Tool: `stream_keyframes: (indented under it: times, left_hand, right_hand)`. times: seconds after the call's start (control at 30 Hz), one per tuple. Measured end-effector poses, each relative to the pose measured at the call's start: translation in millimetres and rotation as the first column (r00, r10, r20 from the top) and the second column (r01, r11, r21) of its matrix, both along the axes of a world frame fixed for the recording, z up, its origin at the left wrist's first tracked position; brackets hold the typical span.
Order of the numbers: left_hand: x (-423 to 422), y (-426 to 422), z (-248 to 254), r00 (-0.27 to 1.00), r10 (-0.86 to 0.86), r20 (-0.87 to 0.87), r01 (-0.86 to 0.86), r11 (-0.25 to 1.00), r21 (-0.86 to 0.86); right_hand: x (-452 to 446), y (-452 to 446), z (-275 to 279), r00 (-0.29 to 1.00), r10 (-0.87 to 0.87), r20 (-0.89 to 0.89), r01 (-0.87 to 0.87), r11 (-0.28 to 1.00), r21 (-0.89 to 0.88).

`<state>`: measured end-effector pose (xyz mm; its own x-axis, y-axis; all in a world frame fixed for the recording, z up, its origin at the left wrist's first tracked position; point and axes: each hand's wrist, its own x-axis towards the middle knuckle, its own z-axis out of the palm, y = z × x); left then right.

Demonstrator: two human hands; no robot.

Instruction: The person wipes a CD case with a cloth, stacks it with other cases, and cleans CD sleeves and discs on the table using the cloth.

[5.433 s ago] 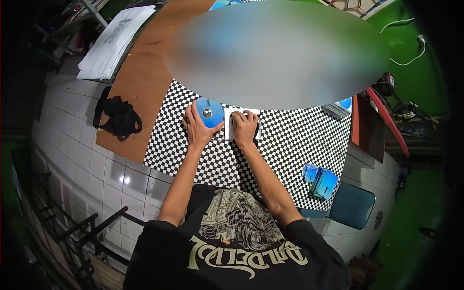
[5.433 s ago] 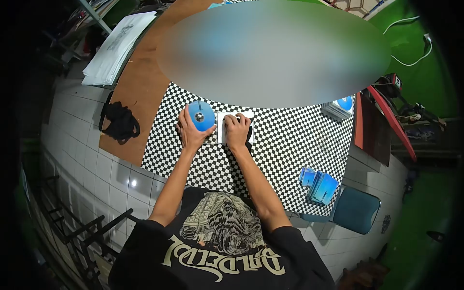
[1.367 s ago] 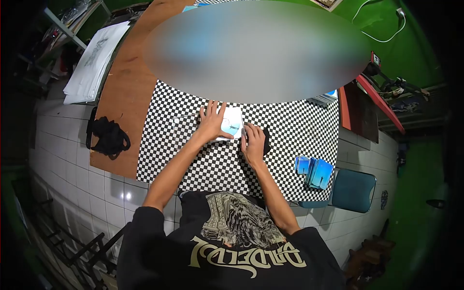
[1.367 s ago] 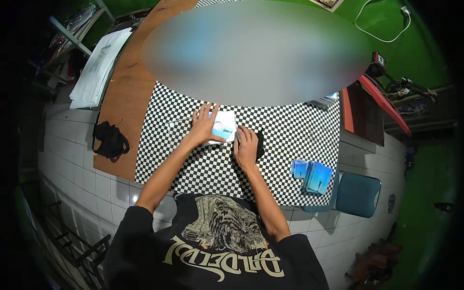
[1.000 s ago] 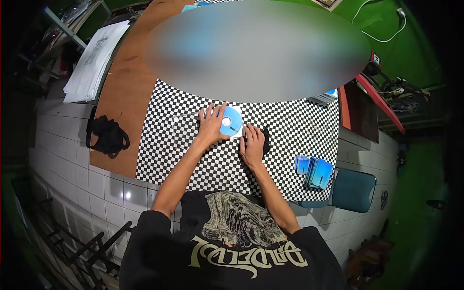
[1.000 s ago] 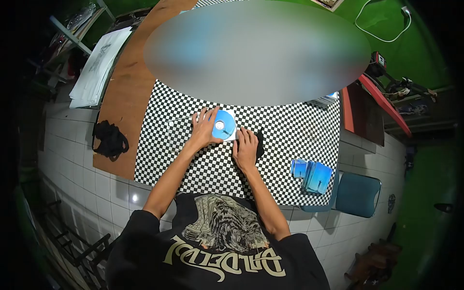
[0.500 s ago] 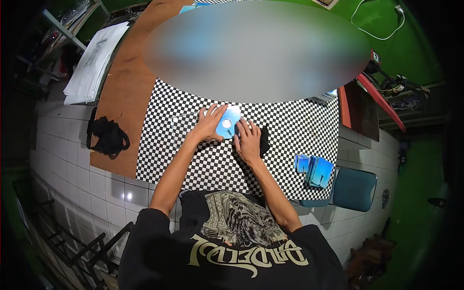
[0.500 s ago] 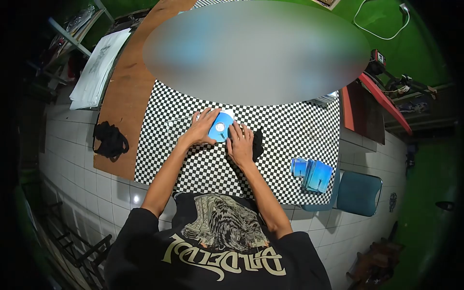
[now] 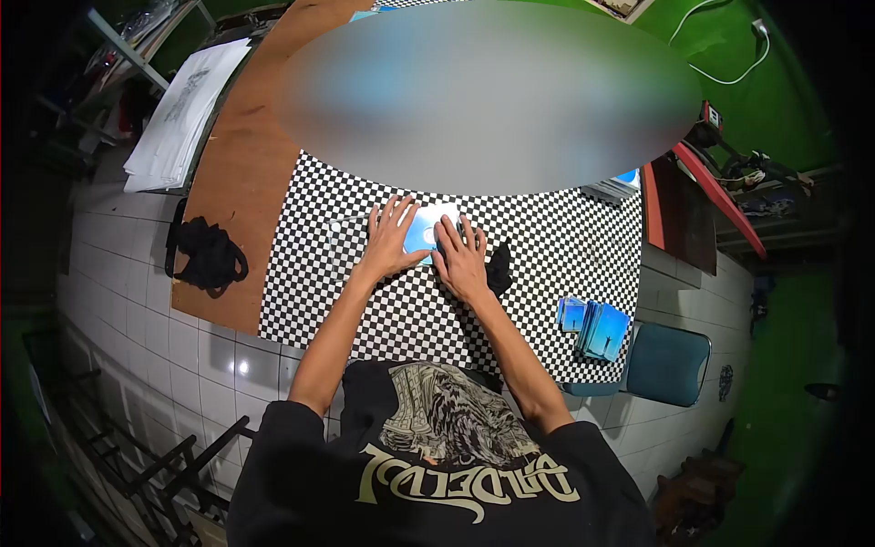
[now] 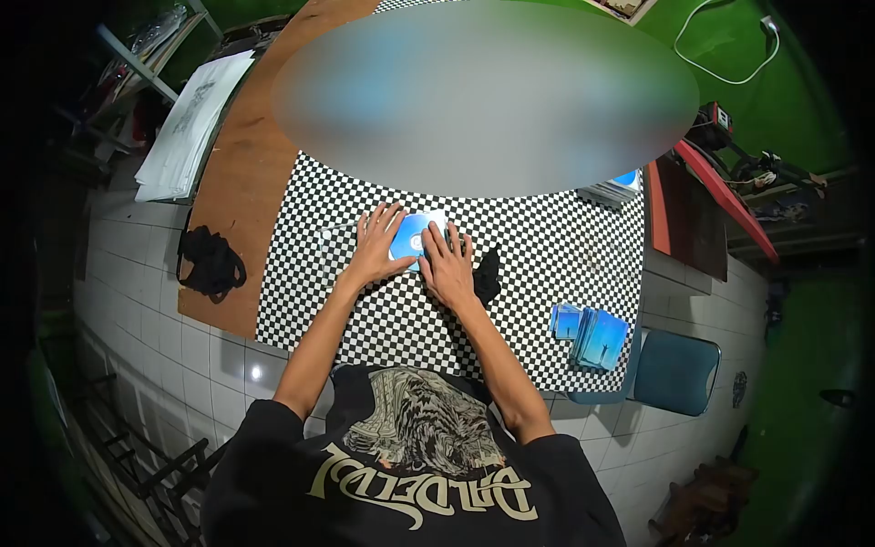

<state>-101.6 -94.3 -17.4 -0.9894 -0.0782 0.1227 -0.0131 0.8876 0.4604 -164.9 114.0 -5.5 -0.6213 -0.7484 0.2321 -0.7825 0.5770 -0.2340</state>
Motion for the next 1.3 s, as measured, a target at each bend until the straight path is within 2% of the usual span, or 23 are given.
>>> stream_keyframes:
  times: [0.2, 0.3, 0.7, 0.97, 1.3]
  left_hand:
    - [4, -1, -2, 0.998, 0.033, -0.051, -0.033, 0.999, -0.014]
    - [8, 0, 2, 0.999, 0.026, -0.038, -0.023, 0.997, 0.069]
    - [6, 1, -7, 0.994, 0.060, -0.087, -0.055, 0.997, 0.054]
    - [4, 3, -4, 0.994, 0.075, -0.077, -0.072, 0.997, 0.035]
    - [0, 11, 0, 0.979, 0.147, -0.142, -0.145, 0.989, 0.026]
  right_hand:
    - [-1, -4, 4, 0.998, -0.029, 0.055, 0.030, 0.999, -0.027]
    - [0, 2, 8, 0.997, -0.021, 0.068, 0.023, 0.999, -0.033]
    - [-16, 5, 7, 0.991, 0.070, 0.116, -0.062, 0.995, -0.073]
    - [-23, 3, 2, 0.989, 0.030, 0.147, -0.019, 0.997, -0.078]
    - [-19, -2, -3, 0.996, -0.011, 0.087, 0.024, 0.988, -0.152]
